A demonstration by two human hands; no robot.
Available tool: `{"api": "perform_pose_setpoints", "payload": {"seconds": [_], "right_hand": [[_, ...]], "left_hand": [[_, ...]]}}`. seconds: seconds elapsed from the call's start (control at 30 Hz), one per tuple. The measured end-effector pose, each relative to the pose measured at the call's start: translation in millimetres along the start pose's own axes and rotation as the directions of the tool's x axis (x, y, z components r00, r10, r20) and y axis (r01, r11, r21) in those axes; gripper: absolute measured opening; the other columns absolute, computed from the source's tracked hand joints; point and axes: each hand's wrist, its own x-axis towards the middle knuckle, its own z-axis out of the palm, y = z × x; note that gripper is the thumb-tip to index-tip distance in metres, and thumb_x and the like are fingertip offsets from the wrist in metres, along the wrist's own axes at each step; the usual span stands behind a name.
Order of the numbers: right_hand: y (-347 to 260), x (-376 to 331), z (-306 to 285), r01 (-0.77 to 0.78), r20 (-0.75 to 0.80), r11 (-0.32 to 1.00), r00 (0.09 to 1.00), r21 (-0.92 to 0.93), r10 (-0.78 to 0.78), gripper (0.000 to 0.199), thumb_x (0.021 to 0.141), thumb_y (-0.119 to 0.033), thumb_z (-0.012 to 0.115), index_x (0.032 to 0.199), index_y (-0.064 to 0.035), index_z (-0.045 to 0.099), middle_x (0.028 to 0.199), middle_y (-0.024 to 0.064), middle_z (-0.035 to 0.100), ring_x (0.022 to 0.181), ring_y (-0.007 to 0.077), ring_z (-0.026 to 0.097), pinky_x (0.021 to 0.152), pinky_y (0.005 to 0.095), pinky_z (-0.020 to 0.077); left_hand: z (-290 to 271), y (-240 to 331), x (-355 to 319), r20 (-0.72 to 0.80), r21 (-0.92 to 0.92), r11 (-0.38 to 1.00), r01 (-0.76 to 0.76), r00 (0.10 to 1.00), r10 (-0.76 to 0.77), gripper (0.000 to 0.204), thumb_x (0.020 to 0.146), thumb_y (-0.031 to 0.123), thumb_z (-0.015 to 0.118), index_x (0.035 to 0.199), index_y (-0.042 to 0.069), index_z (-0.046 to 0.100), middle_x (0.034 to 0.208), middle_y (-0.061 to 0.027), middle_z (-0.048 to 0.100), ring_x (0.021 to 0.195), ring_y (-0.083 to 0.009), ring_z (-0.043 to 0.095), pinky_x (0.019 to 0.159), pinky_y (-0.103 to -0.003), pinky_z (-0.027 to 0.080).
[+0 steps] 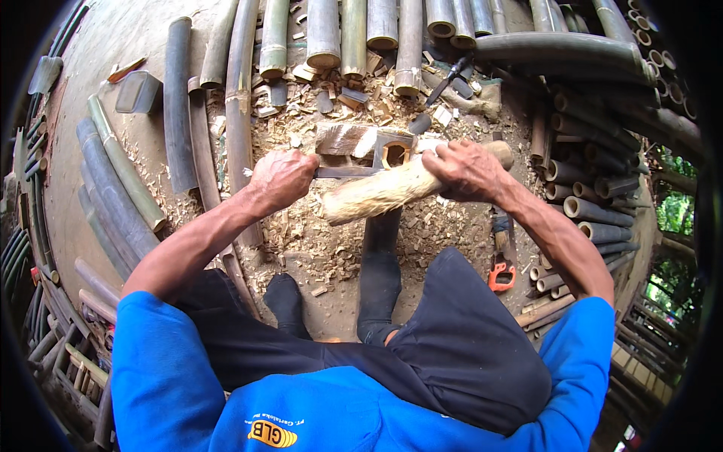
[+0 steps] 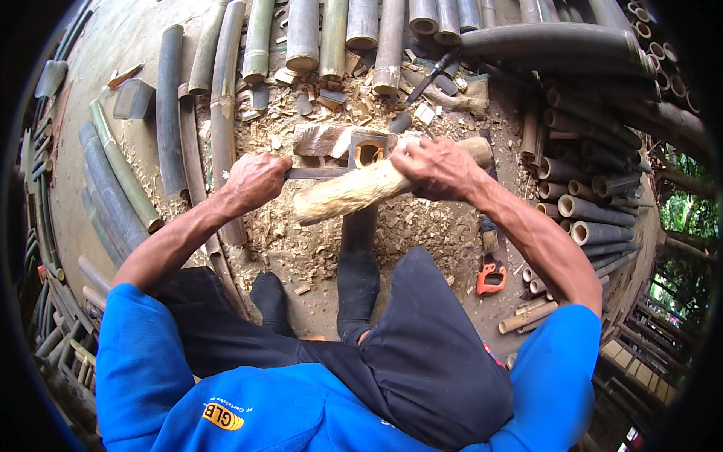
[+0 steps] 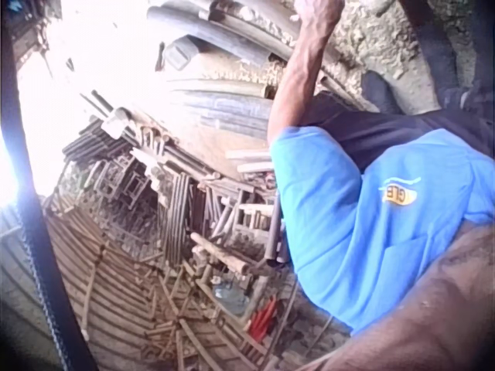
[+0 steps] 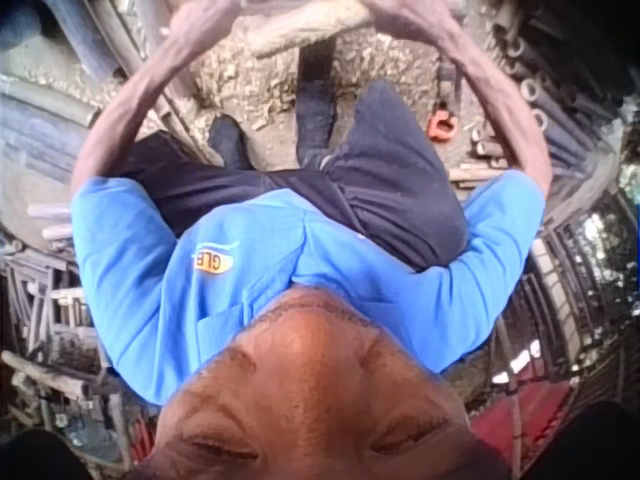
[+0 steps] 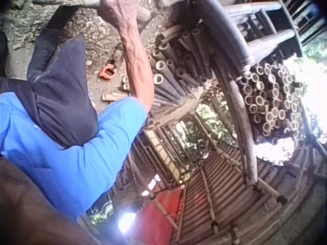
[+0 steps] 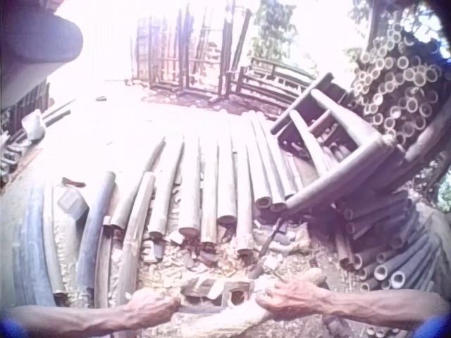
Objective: The person carves and shapes a piece of bamboo by hand using a knife and a wooden mallet to strike the blade.
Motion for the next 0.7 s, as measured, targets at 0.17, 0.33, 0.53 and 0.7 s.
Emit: {"api": "perform_pose_setpoints", "payload": {"seconds": [0.17, 0.33, 0.53, 0.7], "right_hand": [[-5, -4, 7, 0.245, -0.16, 0.967, 0.96, 0.069, -0.232, 0.036, 0.086, -0.023, 0.071, 0.116, -0.0057, 0.06, 0.101, 0.0126, 0.068, 0.09, 0.023, 0.07, 0.078, 0.0408, 0.0575], [-30, 7, -7, 0.083, -0.022, 0.994, 0.996, 0.068, -0.082, 0.034, 0.088, -0.02, 0.071, 0.114, -0.0033, 0.056, 0.093, 0.0112, 0.068, 0.085, 0.0256, 0.072, 0.072, 0.041, 0.0612], [-14, 6, -5, -0.089, 0.038, 0.996, 0.995, -0.027, 0.09, 0.034, 0.092, -0.028, 0.071, 0.112, -0.0035, 0.058, 0.094, 0.0135, 0.07, 0.082, 0.0274, 0.073, 0.072, 0.0421, 0.0604], [-21, 3, -2, 0.301, -0.201, 0.953, 0.936, 0.035, -0.288, 0.031, 0.091, -0.025, 0.07, 0.111, -0.0055, 0.057, 0.085, 0.0076, 0.063, 0.083, 0.0231, 0.07, 0.071, 0.0416, 0.0579]], "left_hand": [[9, 2, -1, -0.06, 0.052, 0.997, -0.048, 0.997, 0.051, 0.013, 0.092, 0.01, 0.054, 0.093, 0.002, 0.064, 0.074, -0.0193, 0.069, 0.067, -0.0365, 0.071, 0.063, -0.05, 0.057], [16, -7, 0, -0.106, 0.036, 0.999, -0.031, 0.994, 0.035, 0.012, 0.092, 0.009, 0.053, 0.094, 0.002, 0.062, 0.079, -0.0189, 0.069, 0.068, -0.0368, 0.071, 0.062, -0.05, 0.057], [15, -6, 8, -0.099, 0.038, 0.999, -0.011, 0.995, 0.014, 0.012, 0.095, 0.009, 0.052, 0.094, 0.002, 0.062, 0.082, -0.0183, 0.07, 0.071, -0.0356, 0.072, 0.064, -0.05, 0.057], [18, -6, 8, -0.04, 0.046, 0.999, -0.002, 0.999, 0.004, 0.012, 0.095, 0.01, 0.052, 0.096, 0.002, 0.061, 0.086, -0.0187, 0.072, 0.073, -0.0361, 0.073, 0.064, -0.05, 0.058]]}}
